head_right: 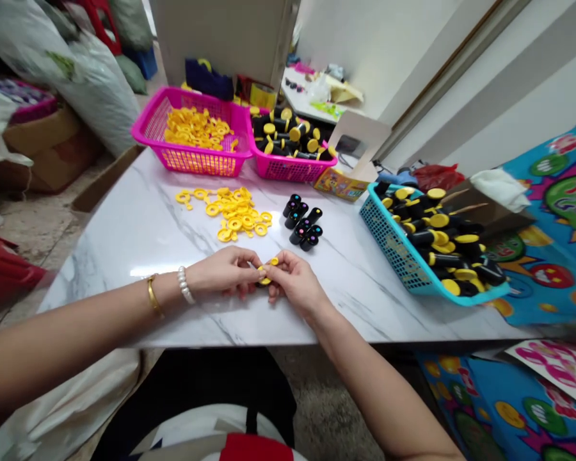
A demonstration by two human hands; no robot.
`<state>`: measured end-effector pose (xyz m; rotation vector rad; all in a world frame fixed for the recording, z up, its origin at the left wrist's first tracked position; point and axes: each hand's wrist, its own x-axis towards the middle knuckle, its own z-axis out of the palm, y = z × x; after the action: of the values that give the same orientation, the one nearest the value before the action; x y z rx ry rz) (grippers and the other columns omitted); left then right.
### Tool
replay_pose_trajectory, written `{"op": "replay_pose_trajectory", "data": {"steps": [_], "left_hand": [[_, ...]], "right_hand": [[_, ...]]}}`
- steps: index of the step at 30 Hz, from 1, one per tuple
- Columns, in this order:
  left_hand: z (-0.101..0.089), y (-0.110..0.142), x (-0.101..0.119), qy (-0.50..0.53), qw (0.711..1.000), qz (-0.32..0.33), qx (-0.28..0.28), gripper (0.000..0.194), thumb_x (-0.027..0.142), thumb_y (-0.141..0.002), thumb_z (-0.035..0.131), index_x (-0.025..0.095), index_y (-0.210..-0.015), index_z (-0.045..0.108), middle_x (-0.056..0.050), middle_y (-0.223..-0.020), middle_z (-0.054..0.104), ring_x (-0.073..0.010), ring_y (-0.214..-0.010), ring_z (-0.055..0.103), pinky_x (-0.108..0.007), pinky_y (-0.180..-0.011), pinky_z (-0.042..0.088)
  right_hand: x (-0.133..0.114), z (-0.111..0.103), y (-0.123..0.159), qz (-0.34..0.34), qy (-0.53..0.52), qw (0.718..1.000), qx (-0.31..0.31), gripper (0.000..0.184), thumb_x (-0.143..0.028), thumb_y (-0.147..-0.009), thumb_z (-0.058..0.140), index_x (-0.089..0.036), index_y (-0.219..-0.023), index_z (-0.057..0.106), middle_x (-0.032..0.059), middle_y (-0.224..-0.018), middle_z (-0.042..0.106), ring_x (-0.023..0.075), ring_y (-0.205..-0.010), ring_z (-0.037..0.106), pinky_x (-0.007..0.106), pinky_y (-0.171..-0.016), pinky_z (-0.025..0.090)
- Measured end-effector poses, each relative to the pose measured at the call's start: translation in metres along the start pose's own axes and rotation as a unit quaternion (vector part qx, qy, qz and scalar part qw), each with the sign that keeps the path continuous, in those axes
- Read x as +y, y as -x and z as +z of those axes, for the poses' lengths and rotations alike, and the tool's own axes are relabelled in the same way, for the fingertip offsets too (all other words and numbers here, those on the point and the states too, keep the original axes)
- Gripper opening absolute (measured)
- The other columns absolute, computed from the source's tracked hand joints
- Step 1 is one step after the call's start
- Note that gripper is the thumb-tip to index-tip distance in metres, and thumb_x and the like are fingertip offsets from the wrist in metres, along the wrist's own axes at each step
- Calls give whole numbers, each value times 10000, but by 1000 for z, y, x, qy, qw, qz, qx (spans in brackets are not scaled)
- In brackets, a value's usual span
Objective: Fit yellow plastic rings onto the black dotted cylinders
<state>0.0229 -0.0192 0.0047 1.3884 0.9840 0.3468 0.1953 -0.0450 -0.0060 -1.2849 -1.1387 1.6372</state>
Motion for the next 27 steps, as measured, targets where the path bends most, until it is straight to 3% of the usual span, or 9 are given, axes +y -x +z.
{"op": "replay_pose_trajectory", "data": {"steps": [6,9,11,13,15,17,22,24,27], "left_hand": [[0,-5,5,152,987,-55,-6,76,162,-692,642,125,-694,576,-9,-444,575,-110,-411,546,-191,-400,388],[2,-3,2,153,987,-44,-4,121,226,-719,628,114,-720,585,-13,-472,564,-118,-434,552,-213,-420,401],[5,1,-2,78,997,12,13,240,357,-757,610,125,-816,600,6,-518,564,-121,-449,540,-227,-436,388],[7,4,-7,-60,990,109,67,392,474,-710,654,153,-929,602,20,-593,580,-134,-516,545,-238,-483,378],[9,5,-12,-196,951,198,132,436,499,-649,710,173,-921,608,17,-655,588,-150,-604,549,-244,-540,369],[9,4,-16,-275,915,247,163,343,470,-682,697,172,-831,617,-1,-696,588,-157,-661,545,-248,-582,368],[8,3,-18,-303,906,267,130,240,419,-790,608,199,-839,690,-22,-767,582,-148,-710,562,-241,-653,400],[9,2,-18,-304,911,254,114,200,389,-795,598,231,-847,710,-12,-747,572,-139,-684,563,-236,-647,401],[11,2,-18,-319,910,238,116,191,386,-784,600,241,-832,715,-13,-746,582,-145,-680,568,-241,-624,389]], "right_hand": [[1,2,2,-13,-19,1000,7,393,-359,-645,787,-200,-754,445,-45,-618,645,88,-392,548,227,-383,514],[1,3,4,-16,-17,1000,20,393,-372,-642,789,-197,-745,452,-39,-617,651,93,-399,558,227,-388,517],[2,4,4,-15,-13,999,30,376,-383,-654,780,-192,-737,468,-31,-629,656,90,-404,555,224,-395,514],[3,5,5,-21,-11,999,41,355,-385,-657,779,-189,-732,493,-23,-648,660,88,-421,558,213,-402,503],[5,3,6,-31,-4,998,46,322,-362,-649,790,-181,-748,543,-13,-681,667,88,-468,576,201,-437,504],[4,-1,7,-32,-10,999,37,289,-370,-673,774,-170,-776,594,-3,-685,661,94,-516,594,201,-486,518],[-10,-21,-1,78,-26,996,-44,378,-502,-724,694,-135,-743,605,19,-601,629,107,-506,593,216,-483,527],[-17,-25,-6,105,38,988,-109,360,-462,-705,732,-144,-772,577,11,-609,639,99,-486,585,208,-463,512],[-24,-21,-13,85,154,971,-160,360,-394,-681,772,-174,-774,502,-45,-566,603,85,-436,553,190,-417,480]]}}
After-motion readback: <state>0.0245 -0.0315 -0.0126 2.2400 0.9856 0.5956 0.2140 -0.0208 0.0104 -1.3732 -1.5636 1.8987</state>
